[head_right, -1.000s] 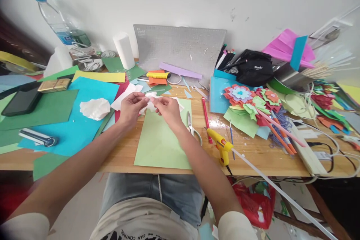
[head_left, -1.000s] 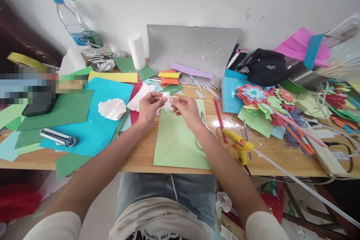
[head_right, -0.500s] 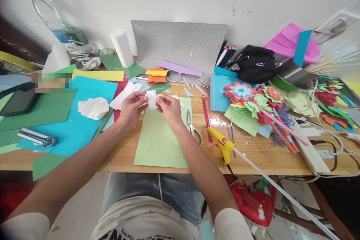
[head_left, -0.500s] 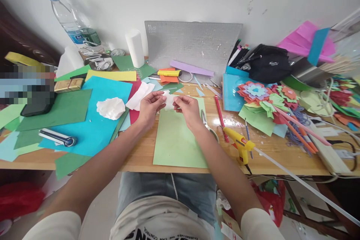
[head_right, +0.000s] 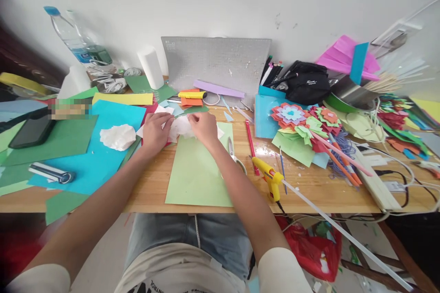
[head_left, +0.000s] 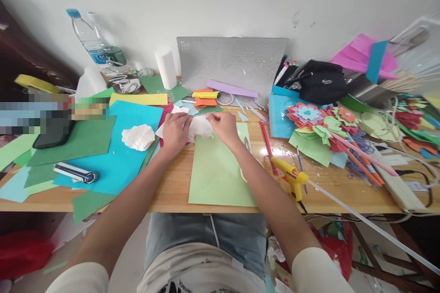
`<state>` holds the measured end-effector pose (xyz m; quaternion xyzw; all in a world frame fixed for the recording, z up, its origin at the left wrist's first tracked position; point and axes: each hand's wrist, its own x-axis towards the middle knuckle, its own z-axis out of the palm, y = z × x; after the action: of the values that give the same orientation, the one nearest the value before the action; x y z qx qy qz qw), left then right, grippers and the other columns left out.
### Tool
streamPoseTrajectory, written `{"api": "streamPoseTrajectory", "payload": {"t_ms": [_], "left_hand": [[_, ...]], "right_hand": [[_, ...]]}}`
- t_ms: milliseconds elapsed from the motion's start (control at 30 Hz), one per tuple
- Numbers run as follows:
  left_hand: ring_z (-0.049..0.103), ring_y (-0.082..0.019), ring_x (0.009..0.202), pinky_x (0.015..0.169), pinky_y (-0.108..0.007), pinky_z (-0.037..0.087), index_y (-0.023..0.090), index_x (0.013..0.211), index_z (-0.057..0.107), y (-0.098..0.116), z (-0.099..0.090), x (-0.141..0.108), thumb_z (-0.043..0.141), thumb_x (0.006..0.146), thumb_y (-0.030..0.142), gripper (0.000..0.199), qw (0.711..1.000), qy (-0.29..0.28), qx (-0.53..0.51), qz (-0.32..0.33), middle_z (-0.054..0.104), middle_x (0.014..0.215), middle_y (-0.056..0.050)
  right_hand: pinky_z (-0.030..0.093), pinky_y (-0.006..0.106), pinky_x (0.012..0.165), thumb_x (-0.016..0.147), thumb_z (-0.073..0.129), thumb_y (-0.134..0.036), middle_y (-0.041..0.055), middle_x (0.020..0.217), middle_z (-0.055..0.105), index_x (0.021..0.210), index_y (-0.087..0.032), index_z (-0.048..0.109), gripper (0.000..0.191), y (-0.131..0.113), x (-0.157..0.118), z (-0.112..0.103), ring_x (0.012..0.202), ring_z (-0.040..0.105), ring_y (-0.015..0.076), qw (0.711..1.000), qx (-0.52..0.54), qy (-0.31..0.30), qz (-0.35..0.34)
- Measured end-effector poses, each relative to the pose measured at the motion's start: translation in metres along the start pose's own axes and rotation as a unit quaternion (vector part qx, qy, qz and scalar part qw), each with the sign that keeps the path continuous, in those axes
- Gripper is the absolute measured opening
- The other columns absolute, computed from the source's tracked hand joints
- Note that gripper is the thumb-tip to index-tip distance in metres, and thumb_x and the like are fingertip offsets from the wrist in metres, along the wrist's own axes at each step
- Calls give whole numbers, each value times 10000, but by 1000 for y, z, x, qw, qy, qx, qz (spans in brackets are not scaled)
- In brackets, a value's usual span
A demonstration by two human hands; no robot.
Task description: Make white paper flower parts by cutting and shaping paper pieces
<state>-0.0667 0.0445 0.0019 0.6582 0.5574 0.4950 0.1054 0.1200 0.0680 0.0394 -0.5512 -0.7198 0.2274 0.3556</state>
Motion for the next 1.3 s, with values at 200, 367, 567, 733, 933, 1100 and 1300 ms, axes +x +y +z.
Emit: {"api": "streamPoseTrajectory", "payload": {"t_ms": [200,367,567,733,933,1100,1300], "left_hand": [[536,-285,1099,1007,-445,363,241,1088,738,25,-6,-5,567,947,318,235,997,31,1,75,678,1116,-108],[556,-276,1027,909,-445,438,232,1159,706,44,7,-22,527,945,275,282,958,-162,52,229,715,1144,-98],[547,-310,1094,841,-459,432,218,1098,734,45,22,-29,512,947,249,271,917,-255,161,263,716,1208,-113],[561,-325,1033,796,-467,418,191,898,763,38,19,-24,521,917,165,244,922,-223,215,231,750,1051,-139],[546,-331,1043,796,-464,417,193,978,748,44,17,-26,531,941,262,231,943,-168,200,204,729,1119,-130],[547,-311,1036,840,-465,441,199,1102,717,49,17,-26,514,951,256,259,963,-137,137,186,720,1128,-127],[585,-263,961,861,-430,475,221,1092,715,56,17,-30,521,952,292,250,985,-99,40,139,717,1032,-104]], "right_hand": [[448,297,757,889,556,-332,49,832,752,892,-171,771,268,27,-6,-46,775,658,202,996,-61,57,36],[454,344,870,869,605,-252,140,1066,751,1068,-157,759,269,40,-21,-57,1004,670,269,966,-239,-27,96],[438,331,735,821,687,-344,150,1009,750,951,-180,761,223,43,-29,-49,965,671,290,945,-299,-74,110],[400,302,683,837,633,-248,74,904,763,851,-210,756,130,51,-30,-50,848,669,228,967,-222,-39,116],[422,296,697,815,636,-237,64,852,769,860,-188,785,163,60,-30,-57,778,663,207,986,-135,-12,102],[470,308,704,794,638,-278,68,793,751,944,-156,781,240,72,-28,-63,713,656,197,990,-39,94,96],[526,291,655,686,753,-391,40,796,745,935,-160,752,340,55,-31,-55,637,665,154,948,267,75,155]]}}
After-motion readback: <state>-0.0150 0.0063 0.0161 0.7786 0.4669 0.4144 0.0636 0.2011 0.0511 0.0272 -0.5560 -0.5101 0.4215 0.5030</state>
